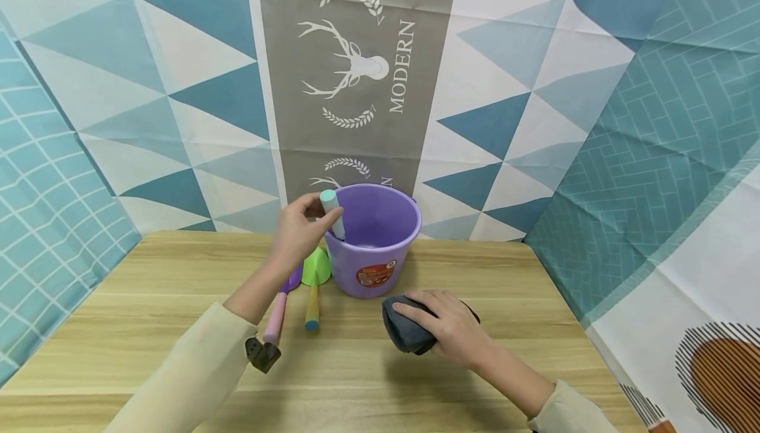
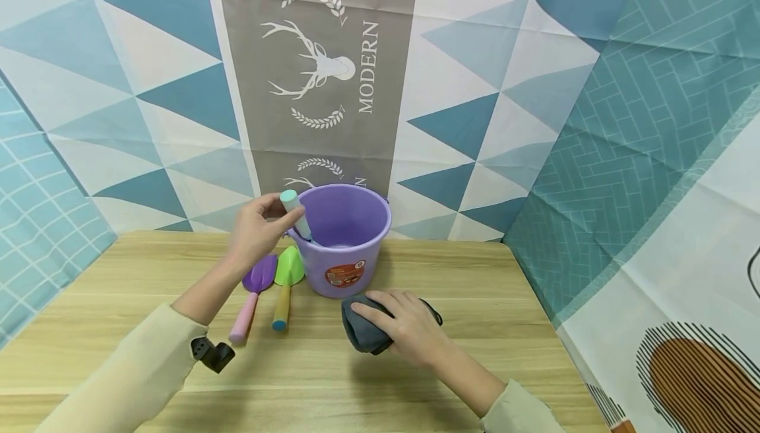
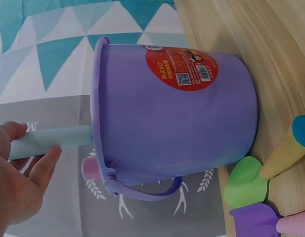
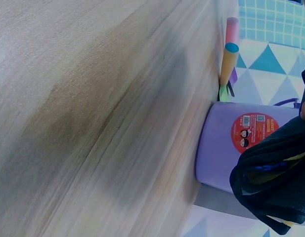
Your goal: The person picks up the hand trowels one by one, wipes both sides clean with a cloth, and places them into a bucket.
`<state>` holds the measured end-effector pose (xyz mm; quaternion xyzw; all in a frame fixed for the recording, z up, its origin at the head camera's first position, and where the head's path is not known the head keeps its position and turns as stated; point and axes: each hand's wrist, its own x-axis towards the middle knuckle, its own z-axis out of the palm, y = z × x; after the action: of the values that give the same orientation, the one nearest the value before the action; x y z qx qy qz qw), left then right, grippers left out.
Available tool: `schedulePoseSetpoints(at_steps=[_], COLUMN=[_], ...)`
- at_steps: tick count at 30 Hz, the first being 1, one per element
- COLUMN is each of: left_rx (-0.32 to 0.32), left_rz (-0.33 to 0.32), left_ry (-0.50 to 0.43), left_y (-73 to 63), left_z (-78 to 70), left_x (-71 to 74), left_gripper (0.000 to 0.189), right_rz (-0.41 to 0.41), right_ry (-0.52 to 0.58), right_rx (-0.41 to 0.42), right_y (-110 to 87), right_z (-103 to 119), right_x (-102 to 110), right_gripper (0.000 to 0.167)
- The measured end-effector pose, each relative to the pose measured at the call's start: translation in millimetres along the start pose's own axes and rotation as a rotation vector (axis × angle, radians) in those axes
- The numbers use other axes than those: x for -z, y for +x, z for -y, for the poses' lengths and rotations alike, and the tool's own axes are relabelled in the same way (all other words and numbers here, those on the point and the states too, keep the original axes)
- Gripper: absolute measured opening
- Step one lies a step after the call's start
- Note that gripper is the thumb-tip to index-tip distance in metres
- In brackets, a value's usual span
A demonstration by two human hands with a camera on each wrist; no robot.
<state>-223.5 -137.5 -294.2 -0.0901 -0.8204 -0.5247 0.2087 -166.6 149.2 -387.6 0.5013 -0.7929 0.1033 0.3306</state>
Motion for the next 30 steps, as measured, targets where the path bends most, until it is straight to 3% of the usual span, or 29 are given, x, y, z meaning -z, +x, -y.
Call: schedulePoseSetpoints(at_steps=[11,22,30], left_rx=[-0.008,0.036,0.022], left_rz=[-0.011,-0.002,-0.019], left_ry=[0.066,0.045,0.062], left_y=[4.9,9.1,10.6], left_z=[7.8,13.5,18.0], left_x=[-6.1,-11.7,-14.4], left_gripper=[0.033,0.039,0.039], right_rz=[-0.003,0.011,0.005], right_ry=[-0.01,0.0,0.006], right_rx=[0.005,0.009,0.014], right_y=[0.9,0.1,0.5], right_z=[0,0,0], right_x=[1,0,-1], right_gripper=[0.076,0.076,0.077])
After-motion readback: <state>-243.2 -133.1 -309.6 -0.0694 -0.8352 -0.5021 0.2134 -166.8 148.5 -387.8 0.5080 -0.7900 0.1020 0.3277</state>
